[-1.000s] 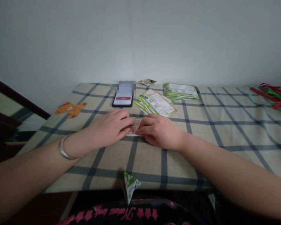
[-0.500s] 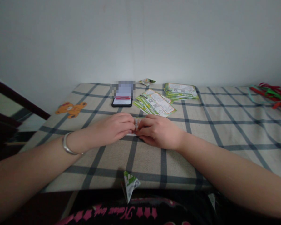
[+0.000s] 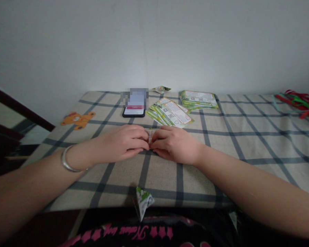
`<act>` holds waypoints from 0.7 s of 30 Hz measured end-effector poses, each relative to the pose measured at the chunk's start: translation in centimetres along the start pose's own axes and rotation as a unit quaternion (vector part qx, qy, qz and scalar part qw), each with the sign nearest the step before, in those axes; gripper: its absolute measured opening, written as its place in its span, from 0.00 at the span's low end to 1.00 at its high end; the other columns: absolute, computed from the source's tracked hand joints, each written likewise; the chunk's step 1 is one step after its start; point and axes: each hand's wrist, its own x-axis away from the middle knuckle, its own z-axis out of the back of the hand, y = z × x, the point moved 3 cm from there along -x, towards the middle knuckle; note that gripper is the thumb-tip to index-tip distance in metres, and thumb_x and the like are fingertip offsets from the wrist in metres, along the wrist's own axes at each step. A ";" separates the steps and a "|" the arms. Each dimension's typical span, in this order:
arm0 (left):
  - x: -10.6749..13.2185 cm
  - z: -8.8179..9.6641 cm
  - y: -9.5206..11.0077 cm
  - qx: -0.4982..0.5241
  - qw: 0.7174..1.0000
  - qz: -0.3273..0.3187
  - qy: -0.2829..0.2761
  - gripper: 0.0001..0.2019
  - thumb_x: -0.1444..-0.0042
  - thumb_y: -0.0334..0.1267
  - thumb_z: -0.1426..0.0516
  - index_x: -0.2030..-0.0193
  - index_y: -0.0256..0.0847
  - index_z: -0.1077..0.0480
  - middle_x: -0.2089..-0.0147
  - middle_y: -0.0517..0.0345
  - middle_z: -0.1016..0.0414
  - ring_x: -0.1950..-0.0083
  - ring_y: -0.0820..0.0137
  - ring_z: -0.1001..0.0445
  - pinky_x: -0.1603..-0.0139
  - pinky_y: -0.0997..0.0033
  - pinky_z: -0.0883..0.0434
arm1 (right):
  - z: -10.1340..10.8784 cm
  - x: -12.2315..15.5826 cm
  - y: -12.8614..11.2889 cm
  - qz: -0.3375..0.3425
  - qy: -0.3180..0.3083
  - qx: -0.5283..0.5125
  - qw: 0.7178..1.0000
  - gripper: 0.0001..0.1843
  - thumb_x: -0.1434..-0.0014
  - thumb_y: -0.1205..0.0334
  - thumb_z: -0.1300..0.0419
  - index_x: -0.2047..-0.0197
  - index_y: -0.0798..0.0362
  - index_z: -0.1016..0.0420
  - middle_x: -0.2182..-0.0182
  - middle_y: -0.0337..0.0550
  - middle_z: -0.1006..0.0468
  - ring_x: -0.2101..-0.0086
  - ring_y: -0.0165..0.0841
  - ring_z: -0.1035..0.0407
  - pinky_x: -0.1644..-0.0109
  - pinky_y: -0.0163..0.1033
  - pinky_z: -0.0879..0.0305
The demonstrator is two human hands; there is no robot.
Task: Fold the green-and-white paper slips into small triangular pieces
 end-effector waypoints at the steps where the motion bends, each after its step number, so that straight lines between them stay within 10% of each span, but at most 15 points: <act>1: -0.1 0.0 0.1 -0.016 1.000 -0.003 -0.003 0.07 0.40 0.30 0.44 0.58 0.40 0.25 0.56 0.53 0.26 0.52 0.63 0.30 0.50 0.61 0.30 | 0.0 0.0 0.0 0.000 0.001 -0.001 1.000 0.11 0.35 0.63 0.44 0.55 0.52 0.21 0.58 0.45 0.22 0.59 0.34 0.30 0.53 0.41 0.32; 21: 0.6 3.0 0.6 -0.052 0.994 0.050 -0.079 0.08 0.40 0.32 0.45 0.63 0.43 0.24 0.60 0.58 0.23 0.53 0.66 0.27 0.47 0.63 0.32 | -0.1 0.3 0.1 -0.010 -0.030 -0.001 0.999 0.13 0.34 0.62 0.45 0.51 0.51 0.22 0.56 0.44 0.22 0.57 0.35 0.31 0.51 0.42 0.34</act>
